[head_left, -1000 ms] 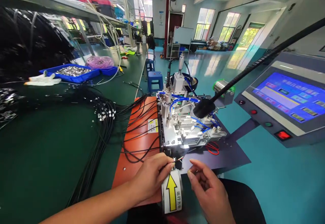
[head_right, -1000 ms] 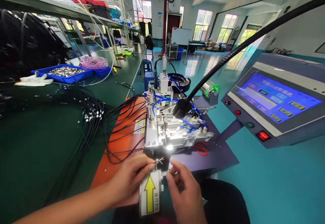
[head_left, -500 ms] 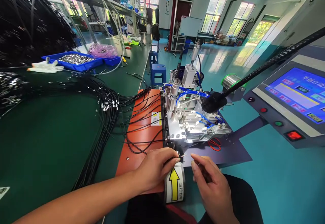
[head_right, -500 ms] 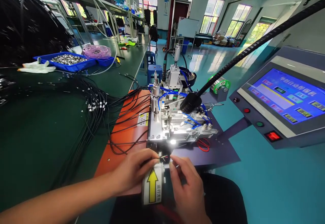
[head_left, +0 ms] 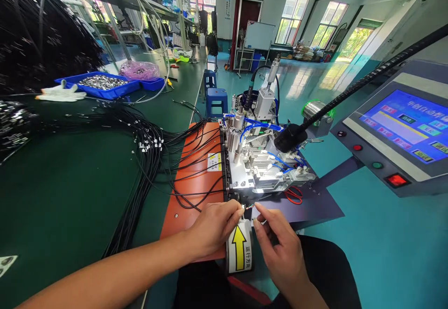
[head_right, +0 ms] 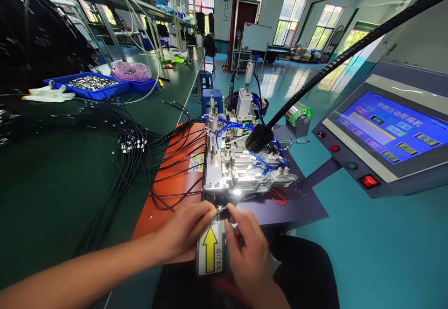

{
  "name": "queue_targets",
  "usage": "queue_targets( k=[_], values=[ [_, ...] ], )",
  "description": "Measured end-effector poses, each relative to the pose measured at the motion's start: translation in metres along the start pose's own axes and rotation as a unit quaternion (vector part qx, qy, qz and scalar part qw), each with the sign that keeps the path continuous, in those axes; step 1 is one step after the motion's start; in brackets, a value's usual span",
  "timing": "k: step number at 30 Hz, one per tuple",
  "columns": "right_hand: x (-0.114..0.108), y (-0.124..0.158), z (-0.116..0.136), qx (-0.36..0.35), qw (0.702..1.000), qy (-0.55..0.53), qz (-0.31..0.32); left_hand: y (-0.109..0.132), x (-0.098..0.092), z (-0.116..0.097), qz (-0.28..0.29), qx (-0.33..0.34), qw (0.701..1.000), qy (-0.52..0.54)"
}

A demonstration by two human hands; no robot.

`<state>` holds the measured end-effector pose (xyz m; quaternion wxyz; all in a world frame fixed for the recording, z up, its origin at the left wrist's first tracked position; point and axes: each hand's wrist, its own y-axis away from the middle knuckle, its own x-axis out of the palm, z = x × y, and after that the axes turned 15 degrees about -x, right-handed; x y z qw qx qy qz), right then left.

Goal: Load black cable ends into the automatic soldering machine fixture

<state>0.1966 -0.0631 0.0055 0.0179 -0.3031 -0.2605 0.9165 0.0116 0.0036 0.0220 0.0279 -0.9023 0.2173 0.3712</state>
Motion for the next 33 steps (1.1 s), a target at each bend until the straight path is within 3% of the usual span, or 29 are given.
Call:
queue_targets(
  k=[12,20,30,33],
  values=[
    [0.009,0.010,-0.001,-0.058,0.998,0.027,-0.004,-0.001,0.002,0.003,0.000,-0.011,1.000,0.005],
    [0.013,-0.008,0.003,0.052,0.998,-0.016,-0.035,0.000,-0.001,0.000,0.009,-0.004,1.000,0.003],
    [0.034,-0.014,0.010,0.003,0.997,0.010,-0.077,0.001,-0.001,0.002,0.001,0.017,1.000,0.002],
    [0.026,-0.015,0.008,0.022,0.998,-0.018,-0.049,0.001,-0.002,0.004,0.010,0.024,1.000,-0.003]
  ],
)
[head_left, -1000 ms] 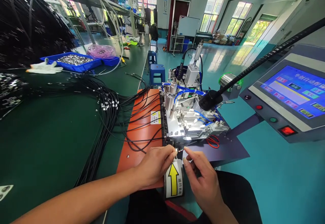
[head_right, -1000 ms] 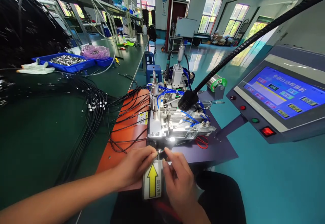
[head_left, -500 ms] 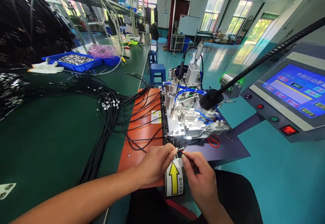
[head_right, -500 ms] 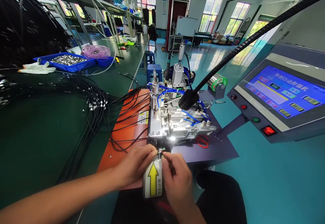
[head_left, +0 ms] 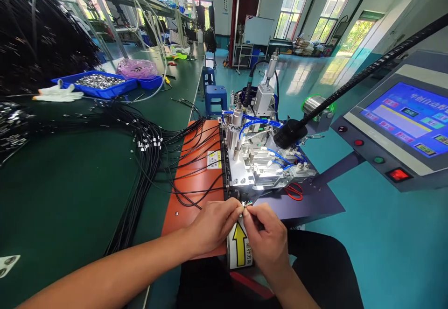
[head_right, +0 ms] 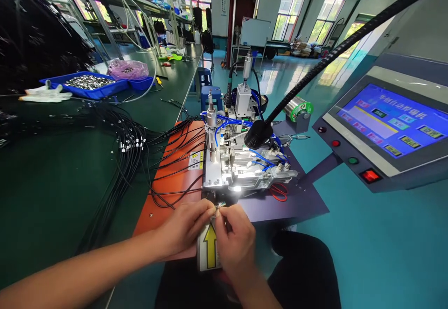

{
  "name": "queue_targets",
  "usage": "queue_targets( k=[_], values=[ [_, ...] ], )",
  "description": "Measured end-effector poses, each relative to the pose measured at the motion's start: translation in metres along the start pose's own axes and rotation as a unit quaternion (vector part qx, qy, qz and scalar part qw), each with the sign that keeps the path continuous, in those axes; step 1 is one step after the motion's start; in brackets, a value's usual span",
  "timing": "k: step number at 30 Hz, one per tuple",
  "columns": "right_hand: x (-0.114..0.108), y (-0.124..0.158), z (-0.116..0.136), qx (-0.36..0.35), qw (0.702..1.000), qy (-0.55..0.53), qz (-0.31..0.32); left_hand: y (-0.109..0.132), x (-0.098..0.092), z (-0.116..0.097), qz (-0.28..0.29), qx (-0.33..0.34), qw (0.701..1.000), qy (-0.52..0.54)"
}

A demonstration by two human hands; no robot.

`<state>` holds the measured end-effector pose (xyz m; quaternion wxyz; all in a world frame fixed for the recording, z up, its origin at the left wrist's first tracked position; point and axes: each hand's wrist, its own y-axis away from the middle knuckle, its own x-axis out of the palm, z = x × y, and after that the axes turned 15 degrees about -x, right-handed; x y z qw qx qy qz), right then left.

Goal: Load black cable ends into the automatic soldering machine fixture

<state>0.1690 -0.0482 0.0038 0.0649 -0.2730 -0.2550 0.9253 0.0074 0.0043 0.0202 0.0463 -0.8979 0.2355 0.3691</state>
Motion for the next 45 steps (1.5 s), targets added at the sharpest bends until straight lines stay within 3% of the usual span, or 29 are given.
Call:
queue_targets(
  k=[4,8,12,18,24,28,34,40,45],
  values=[
    [-0.033,-0.008,-0.008,0.091,0.990,-0.078,0.078,-0.001,-0.001,0.001,0.024,0.007,1.000,-0.007],
    [-0.056,-0.018,-0.012,0.121,0.979,-0.113,0.117,-0.001,-0.001,-0.001,0.033,0.017,0.999,-0.016],
    [-0.054,-0.024,-0.011,0.134,0.964,-0.154,0.170,0.000,-0.001,-0.001,0.028,0.025,0.999,-0.025],
    [-0.048,-0.026,-0.018,0.136,0.952,-0.210,0.178,0.000,-0.001,-0.001,0.016,0.031,0.999,-0.036],
    [-0.047,-0.028,-0.022,0.160,0.920,-0.293,0.203,0.001,-0.003,-0.002,0.029,0.026,0.999,-0.021],
    [-0.050,-0.031,-0.020,0.137,0.934,-0.266,0.198,0.001,-0.003,-0.002,0.028,0.030,0.999,-0.023],
    [-0.058,-0.036,-0.014,0.052,0.971,-0.136,0.191,0.000,-0.003,-0.001,0.027,0.039,0.998,-0.032],
    [-0.055,-0.035,-0.011,-0.018,0.977,-0.061,0.205,0.001,-0.005,-0.003,0.035,0.048,0.997,-0.053],
    [-0.047,-0.031,-0.009,-0.026,0.979,-0.065,0.191,0.000,-0.006,-0.003,0.045,0.059,0.996,-0.052]
  ],
)
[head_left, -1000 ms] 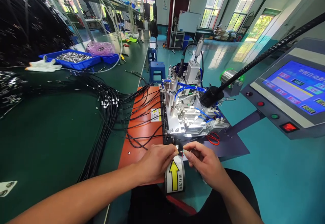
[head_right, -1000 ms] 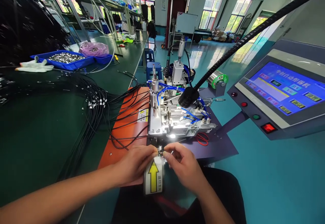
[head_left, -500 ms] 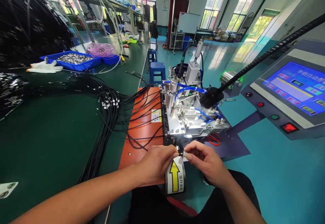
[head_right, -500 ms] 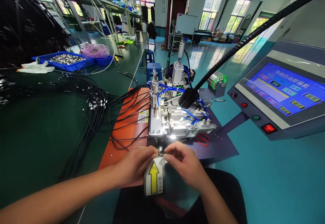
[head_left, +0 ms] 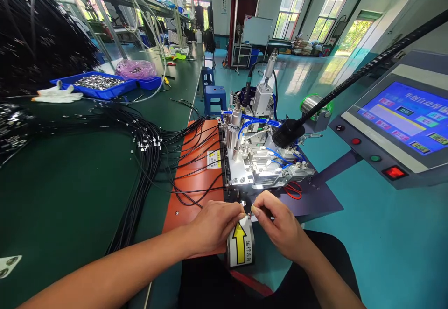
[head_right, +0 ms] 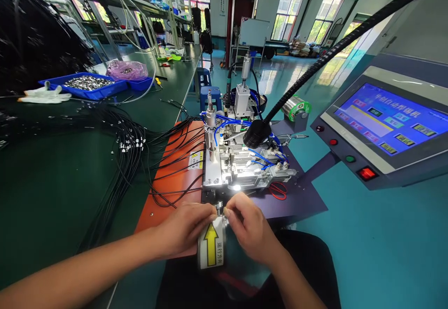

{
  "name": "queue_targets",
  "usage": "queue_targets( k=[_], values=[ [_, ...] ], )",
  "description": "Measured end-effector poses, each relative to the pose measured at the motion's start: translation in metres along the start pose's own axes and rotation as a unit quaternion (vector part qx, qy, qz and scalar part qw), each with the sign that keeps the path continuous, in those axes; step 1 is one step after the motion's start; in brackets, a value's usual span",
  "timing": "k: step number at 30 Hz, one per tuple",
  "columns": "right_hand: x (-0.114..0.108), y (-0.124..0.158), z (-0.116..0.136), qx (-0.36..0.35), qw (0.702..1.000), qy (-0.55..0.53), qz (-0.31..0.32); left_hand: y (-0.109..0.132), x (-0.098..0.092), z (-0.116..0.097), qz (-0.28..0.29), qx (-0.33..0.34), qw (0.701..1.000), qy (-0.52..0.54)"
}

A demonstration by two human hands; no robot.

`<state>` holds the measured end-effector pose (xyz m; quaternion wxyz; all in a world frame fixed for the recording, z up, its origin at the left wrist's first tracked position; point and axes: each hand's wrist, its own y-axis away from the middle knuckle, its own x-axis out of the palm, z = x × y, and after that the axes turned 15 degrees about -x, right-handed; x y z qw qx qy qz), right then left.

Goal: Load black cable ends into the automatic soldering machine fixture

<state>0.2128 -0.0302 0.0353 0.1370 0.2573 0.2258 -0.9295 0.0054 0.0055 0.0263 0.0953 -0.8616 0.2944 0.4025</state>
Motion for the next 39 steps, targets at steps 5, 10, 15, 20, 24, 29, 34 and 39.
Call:
queue_targets(
  k=[5,10,15,20,24,29,34,39],
  values=[
    [0.002,0.004,-0.004,0.100,0.990,-0.092,-0.025,0.000,0.000,0.001,0.000,-0.008,1.000,0.001],
    [-0.005,0.010,-0.009,0.166,0.970,-0.175,0.001,0.000,0.000,0.000,0.002,-0.008,1.000,0.005],
    [-0.007,0.009,-0.003,0.118,0.985,-0.116,0.044,0.000,0.001,0.002,-0.004,-0.003,1.000,-0.003],
    [-0.002,0.006,0.000,0.084,0.993,-0.080,0.032,0.000,0.001,0.002,0.009,-0.019,1.000,0.006],
    [0.002,0.002,-0.005,0.078,0.994,-0.074,0.030,0.002,-0.005,-0.001,0.012,-0.038,0.999,0.025],
    [0.007,-0.002,-0.014,0.080,0.994,-0.076,0.015,0.004,-0.014,-0.001,-0.050,-0.019,0.998,0.046],
    [0.017,-0.004,-0.022,0.089,0.993,-0.071,0.001,0.004,-0.014,0.002,-0.073,-0.045,0.996,0.018],
    [0.028,-0.005,-0.031,0.082,0.995,-0.044,-0.018,0.003,-0.012,0.004,-0.073,-0.066,0.995,-0.016]
  ],
)
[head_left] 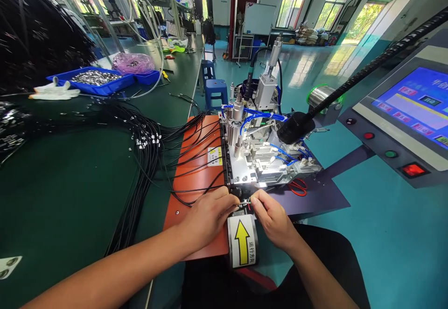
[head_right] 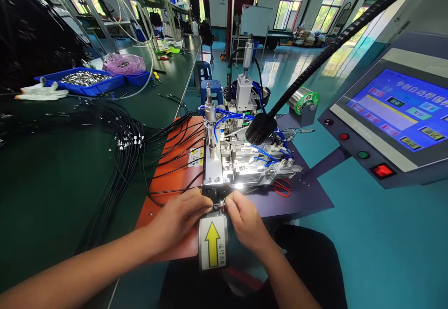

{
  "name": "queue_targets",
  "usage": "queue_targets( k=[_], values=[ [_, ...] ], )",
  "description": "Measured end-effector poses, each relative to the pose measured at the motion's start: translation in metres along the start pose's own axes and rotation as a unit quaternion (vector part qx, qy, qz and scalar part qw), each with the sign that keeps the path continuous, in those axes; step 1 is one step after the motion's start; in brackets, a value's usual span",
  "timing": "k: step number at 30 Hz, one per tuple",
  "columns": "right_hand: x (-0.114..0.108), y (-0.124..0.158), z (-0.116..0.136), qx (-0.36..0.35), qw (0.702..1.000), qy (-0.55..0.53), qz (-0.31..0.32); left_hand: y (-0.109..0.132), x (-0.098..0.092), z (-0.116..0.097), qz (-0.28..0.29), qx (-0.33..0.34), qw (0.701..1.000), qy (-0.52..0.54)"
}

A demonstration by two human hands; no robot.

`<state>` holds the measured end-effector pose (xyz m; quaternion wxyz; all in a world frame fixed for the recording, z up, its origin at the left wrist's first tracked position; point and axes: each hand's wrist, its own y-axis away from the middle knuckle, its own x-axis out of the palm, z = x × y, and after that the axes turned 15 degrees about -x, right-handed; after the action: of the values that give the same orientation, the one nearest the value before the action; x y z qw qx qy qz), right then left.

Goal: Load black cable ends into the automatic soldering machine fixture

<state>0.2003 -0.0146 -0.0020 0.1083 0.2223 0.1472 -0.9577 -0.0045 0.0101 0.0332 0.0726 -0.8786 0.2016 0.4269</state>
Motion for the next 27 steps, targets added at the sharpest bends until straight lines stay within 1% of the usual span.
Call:
queue_targets(
  k=[10,18,27],
  values=[
    [0.008,0.001,-0.012,-0.001,1.000,0.004,-0.015,-0.004,0.007,0.009,0.008,-0.002,1.000,-0.018],
    [0.010,0.000,-0.012,-0.006,1.000,0.019,-0.015,-0.004,0.005,0.006,0.017,-0.028,0.998,-0.052],
    [0.013,0.001,-0.013,0.003,1.000,0.014,-0.024,-0.004,0.006,0.007,0.024,-0.035,0.996,-0.075]
  ],
)
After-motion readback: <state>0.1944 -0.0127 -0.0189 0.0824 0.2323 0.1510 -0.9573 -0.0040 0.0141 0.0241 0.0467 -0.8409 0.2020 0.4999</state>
